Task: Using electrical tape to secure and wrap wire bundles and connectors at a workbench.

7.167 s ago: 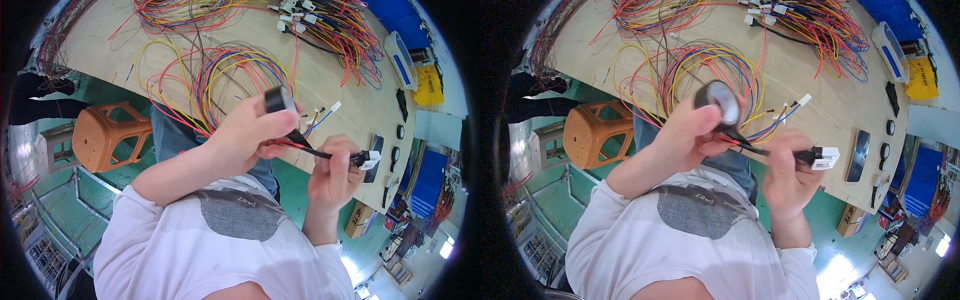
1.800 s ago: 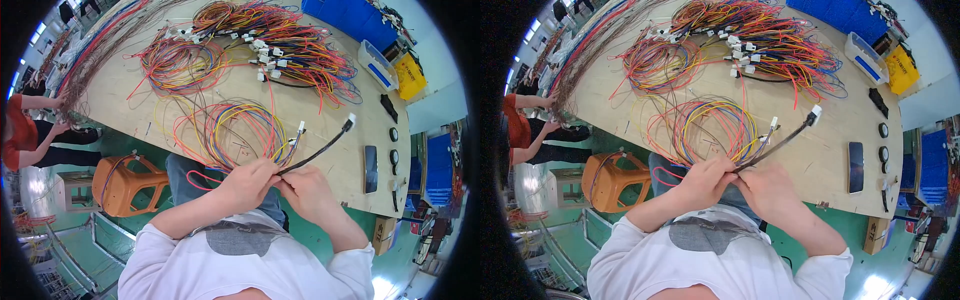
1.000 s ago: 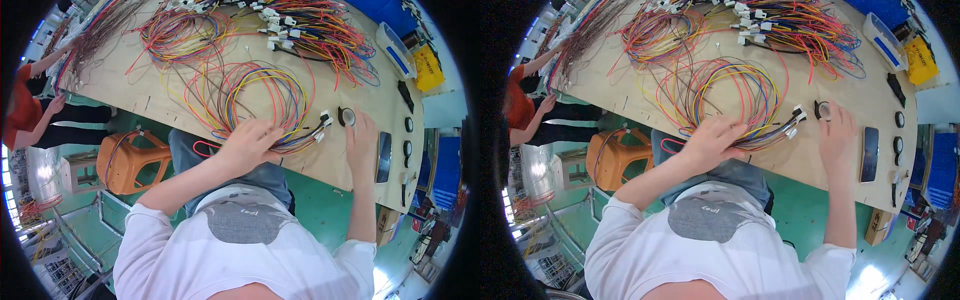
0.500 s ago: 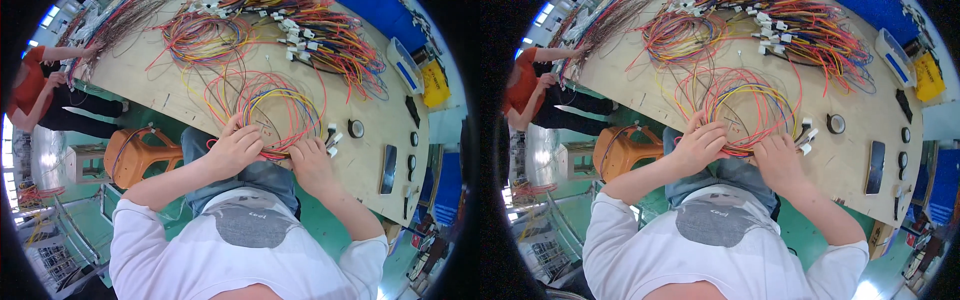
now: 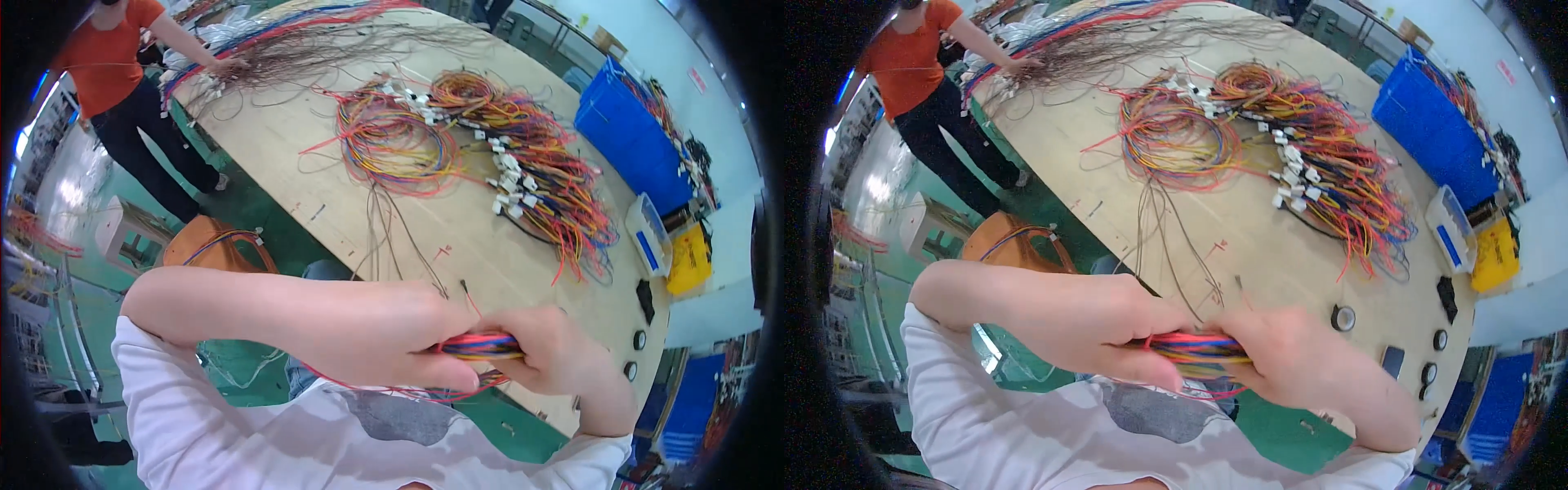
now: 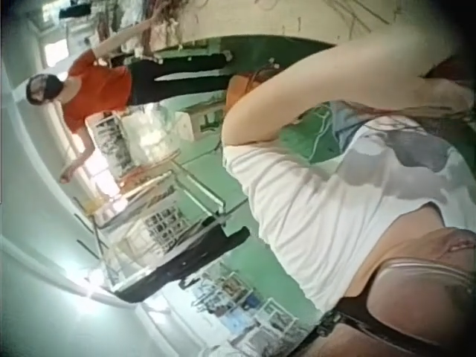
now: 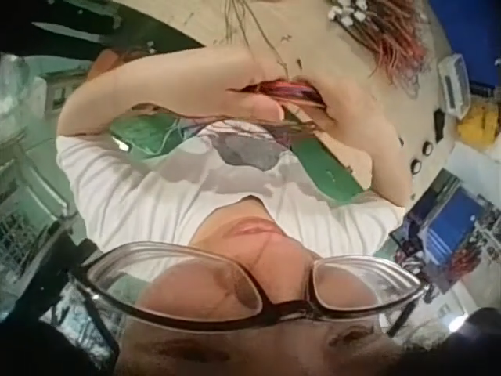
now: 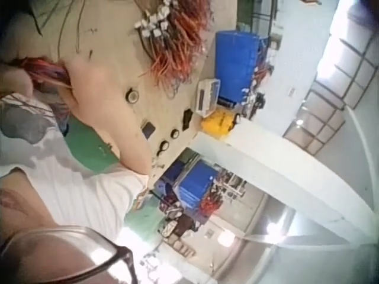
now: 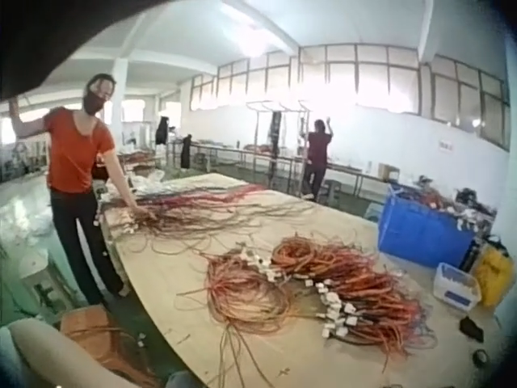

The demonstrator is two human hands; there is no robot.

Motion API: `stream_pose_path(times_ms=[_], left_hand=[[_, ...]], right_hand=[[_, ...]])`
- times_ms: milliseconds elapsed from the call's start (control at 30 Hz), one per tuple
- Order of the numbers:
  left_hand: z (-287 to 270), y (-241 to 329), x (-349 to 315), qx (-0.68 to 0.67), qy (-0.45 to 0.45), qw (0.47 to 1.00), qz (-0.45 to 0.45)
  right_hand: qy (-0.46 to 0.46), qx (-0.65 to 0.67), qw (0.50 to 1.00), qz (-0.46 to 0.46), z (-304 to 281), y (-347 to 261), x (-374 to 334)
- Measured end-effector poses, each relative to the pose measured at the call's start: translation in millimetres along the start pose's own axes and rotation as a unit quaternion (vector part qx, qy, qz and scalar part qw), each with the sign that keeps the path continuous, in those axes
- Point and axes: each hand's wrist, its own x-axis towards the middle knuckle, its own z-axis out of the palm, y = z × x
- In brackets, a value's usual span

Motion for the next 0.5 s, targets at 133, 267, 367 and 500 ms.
stream_pose_path(times_ms=[133, 267, 367, 500], left_hand=[[-45.1, -31.2, 10.0, 0.217, 0.272, 0.922, 0.171], [-137.8, 6.1, 26.3, 0.572, 0.487, 0.65, 0.118], [-208.5, -10.5, 58.3, 0.579, 0.532, 0.61, 0.1], [-222.6, -67.0, 98.7, 0.52, 0.555, 0.648, 0.044]], right_hand=[[0.114, -0.051, 0.992, -0.024, -38.7, 14.6, 66.0], [0.338, -0.26, 0.896, -0.124, -127.1, 38.6, 141.0], [0.368, -0.37, 0.835, -0.175, -172.4, 72.8, 202.7], [0.363, -0.308, 0.872, -0.114, -190.1, 190.9, 251.5]])
